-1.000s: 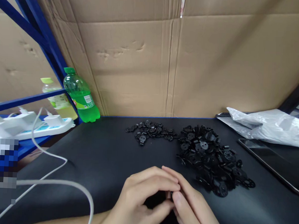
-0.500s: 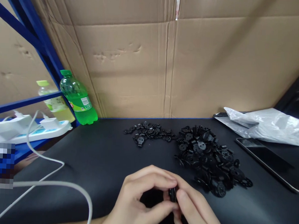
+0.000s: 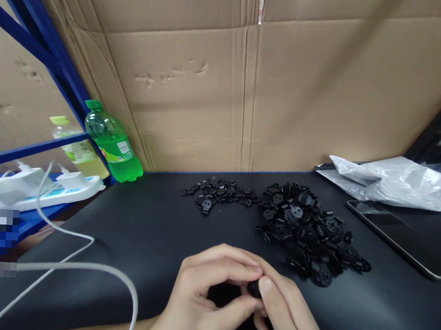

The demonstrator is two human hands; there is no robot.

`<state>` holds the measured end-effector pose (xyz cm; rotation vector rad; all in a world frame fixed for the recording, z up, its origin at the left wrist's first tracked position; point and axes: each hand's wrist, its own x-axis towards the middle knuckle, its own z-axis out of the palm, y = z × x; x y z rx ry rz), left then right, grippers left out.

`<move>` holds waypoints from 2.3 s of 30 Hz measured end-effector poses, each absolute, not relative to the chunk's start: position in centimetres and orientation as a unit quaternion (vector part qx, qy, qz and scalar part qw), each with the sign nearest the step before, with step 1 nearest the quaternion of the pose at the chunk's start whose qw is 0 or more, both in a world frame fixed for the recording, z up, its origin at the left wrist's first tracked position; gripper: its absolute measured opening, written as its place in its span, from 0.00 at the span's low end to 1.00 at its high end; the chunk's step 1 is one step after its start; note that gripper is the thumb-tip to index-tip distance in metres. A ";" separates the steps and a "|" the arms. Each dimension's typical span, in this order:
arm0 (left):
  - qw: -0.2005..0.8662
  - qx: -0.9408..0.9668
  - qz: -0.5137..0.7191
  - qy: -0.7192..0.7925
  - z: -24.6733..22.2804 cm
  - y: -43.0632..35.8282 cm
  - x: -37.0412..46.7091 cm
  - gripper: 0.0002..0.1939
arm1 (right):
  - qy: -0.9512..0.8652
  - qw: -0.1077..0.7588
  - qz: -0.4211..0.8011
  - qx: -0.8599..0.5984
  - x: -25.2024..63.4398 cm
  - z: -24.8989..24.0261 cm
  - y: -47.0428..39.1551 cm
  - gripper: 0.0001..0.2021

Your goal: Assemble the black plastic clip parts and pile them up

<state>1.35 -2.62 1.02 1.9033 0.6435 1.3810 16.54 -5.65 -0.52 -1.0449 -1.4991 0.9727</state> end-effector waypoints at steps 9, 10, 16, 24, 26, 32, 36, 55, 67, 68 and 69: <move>0.344 0.735 0.509 0.287 1.0 -2.7 1.5 0.19 | -0.616 0.531 0.437 -0.384 16.0 -0.3 -5.1 0.26; 0.345 0.736 0.504 0.292 1.0 -2.7 1.5 0.19 | -0.614 0.531 0.444 -0.381 16.0 -0.4 -5.1 0.26; 0.416 0.678 0.517 0.316 1.0 -2.6 1.4 0.12 | -0.536 0.466 0.559 -0.428 17.2 -1.7 -5.1 0.33; 0.399 0.668 0.554 0.295 1.2 -2.2 1.1 0.14 | -0.506 0.495 0.594 -0.381 17.5 -1.5 -4.5 0.21; 0.455 0.635 0.556 0.282 1.4 -1.9 0.9 0.13 | -0.499 0.517 0.598 -0.355 17.5 -1.7 -4.4 0.17; 0.663 0.496 0.489 0.276 1.7 -1.0 0.6 0.06 | -0.498 0.541 0.576 -0.357 18.5 -2.2 -4.6 0.16; 0.577 0.617 0.466 0.264 1.3 -1.1 0.7 0.08 | -0.566 0.547 0.453 -0.419 18.9 -1.6 -5.2 0.12; 0.028 0.835 0.332 0.439 2.4 3.1 -4.3 0.12 | -0.705 0.521 -0.102 -0.470 21.5 -1.1 -4.1 0.11; -0.026 0.822 0.219 0.526 0.4 5.7 -4.9 0.13 | -0.800 0.466 -0.011 -0.377 17.4 -2.5 -3.3 0.12; -0.017 0.825 0.215 0.522 0.4 5.4 -4.8 0.12 | -0.798 0.470 -0.019 -0.378 17.5 -2.6 -3.3 0.12; -0.006 0.830 0.212 0.515 0.5 5.1 -4.6 0.11 | -0.798 0.470 -0.025 -0.378 17.6 -2.7 -3.3 0.11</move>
